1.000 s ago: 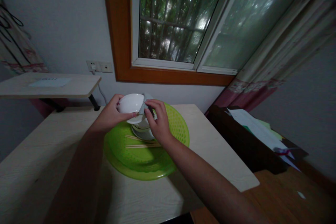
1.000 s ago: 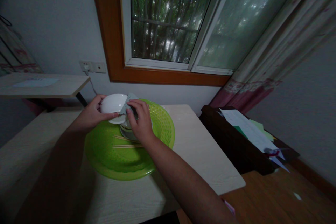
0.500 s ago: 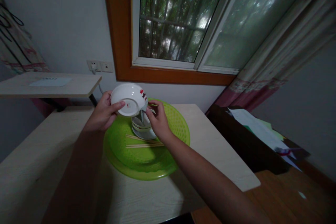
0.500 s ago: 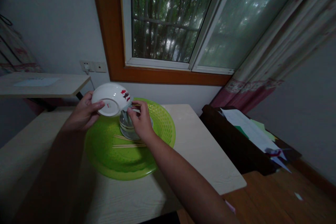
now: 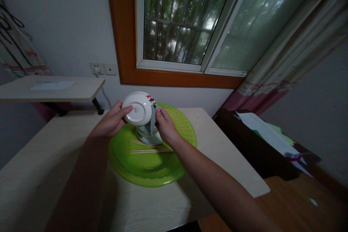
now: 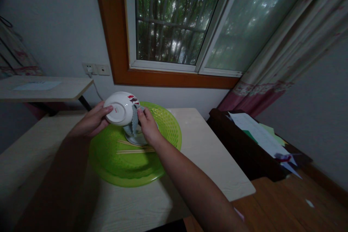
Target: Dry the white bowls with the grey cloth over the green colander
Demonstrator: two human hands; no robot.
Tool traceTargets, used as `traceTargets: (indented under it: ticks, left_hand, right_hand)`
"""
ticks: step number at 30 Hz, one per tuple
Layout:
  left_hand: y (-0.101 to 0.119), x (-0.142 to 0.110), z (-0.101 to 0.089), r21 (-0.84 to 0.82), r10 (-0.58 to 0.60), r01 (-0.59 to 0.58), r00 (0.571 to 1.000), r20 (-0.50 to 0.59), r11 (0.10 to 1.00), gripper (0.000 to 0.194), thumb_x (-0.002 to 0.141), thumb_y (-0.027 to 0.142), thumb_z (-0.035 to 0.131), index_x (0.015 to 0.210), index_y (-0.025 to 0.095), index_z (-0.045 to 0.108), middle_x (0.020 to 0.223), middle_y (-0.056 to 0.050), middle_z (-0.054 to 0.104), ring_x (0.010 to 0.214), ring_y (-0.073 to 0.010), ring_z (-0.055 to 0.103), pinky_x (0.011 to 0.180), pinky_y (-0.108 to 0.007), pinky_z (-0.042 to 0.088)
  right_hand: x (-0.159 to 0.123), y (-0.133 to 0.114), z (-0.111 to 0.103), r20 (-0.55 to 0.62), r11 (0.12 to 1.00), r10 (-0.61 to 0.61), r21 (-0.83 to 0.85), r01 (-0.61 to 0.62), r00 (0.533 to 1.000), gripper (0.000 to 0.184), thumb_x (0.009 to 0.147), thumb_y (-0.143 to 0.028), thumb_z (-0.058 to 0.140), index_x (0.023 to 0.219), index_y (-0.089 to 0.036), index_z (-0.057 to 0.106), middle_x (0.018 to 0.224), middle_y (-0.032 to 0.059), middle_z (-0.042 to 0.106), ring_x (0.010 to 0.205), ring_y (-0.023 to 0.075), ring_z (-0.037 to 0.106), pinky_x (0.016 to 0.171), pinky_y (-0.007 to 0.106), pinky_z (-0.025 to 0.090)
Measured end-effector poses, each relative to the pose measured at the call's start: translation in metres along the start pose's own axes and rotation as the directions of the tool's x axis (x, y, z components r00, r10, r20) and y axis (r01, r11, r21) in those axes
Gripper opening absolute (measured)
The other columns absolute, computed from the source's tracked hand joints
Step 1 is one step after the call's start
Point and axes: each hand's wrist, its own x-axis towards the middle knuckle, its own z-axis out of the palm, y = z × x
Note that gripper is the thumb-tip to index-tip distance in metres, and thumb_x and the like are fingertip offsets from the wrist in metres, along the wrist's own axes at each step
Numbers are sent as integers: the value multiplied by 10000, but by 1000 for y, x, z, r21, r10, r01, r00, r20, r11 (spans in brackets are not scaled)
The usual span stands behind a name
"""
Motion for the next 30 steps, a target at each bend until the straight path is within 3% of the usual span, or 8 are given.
traceTargets:
  ticks: [4, 9, 18, 22, 26, 30]
  left_hand:
    - [-3, 0, -1, 83, -9, 3, 996, 83, 997, 599, 746, 320, 800, 1271, 159, 561, 1297, -130, 645, 1146, -256, 641, 954, -365, 536]
    - [-2, 0, -5, 239, 1, -43, 985, 173, 970, 687, 711, 296, 831, 1332, 195, 553, 1390, -138, 604, 1207, -289, 621, 973, -396, 537]
    - [0, 0, -3, 477, -40, -71, 975, 218, 876, 762, 629, 295, 858, 1313, 239, 528, 1350, -118, 622, 1194, -290, 638, 1019, -447, 516]
    - [0, -1, 2, 645, 13, -156, 975, 221, 748, 757, 595, 337, 872, 1274, 227, 556, 1274, -110, 646, 1154, -319, 633, 1037, -494, 480]
    - [3, -3, 5, 747, 34, -207, 970, 241, 632, 729, 600, 379, 861, 1246, 219, 561, 1201, -89, 662, 1068, -308, 647, 962, -459, 506]
    - [9, -7, 7, 743, 34, -200, 972, 232, 638, 679, 603, 383, 856, 1196, 225, 567, 1101, -61, 679, 971, -280, 664, 865, -405, 534]
  right_hand:
    - [4, 1, 2, -37, 995, 35, 96, -31, 999, 494, 880, -679, 579, 1093, -237, 635, 1061, 29, 728, 943, 199, 669, 840, 350, 558]
    - [4, -6, 5, -60, 992, 22, 124, -14, 998, 450, 869, -645, 612, 1012, -222, 669, 1006, 44, 743, 893, 210, 673, 831, 372, 563]
    - [3, -8, 3, -130, 999, 22, 26, -18, 991, 401, 848, -623, 640, 862, -222, 651, 815, -7, 693, 734, 172, 601, 688, 296, 516]
    - [4, -5, 1, -121, 998, -13, -63, 5, 993, 381, 863, -602, 627, 829, -223, 637, 756, -20, 639, 686, 161, 546, 638, 278, 473]
    - [4, -6, -1, -127, 996, -40, -90, 29, 991, 363, 879, -577, 616, 802, -223, 607, 733, -32, 587, 687, 152, 517, 626, 261, 442]
    - [6, -8, -5, -167, 994, -73, -92, 58, 983, 319, 884, -535, 619, 843, -219, 612, 775, -30, 591, 731, 152, 530, 668, 259, 454]
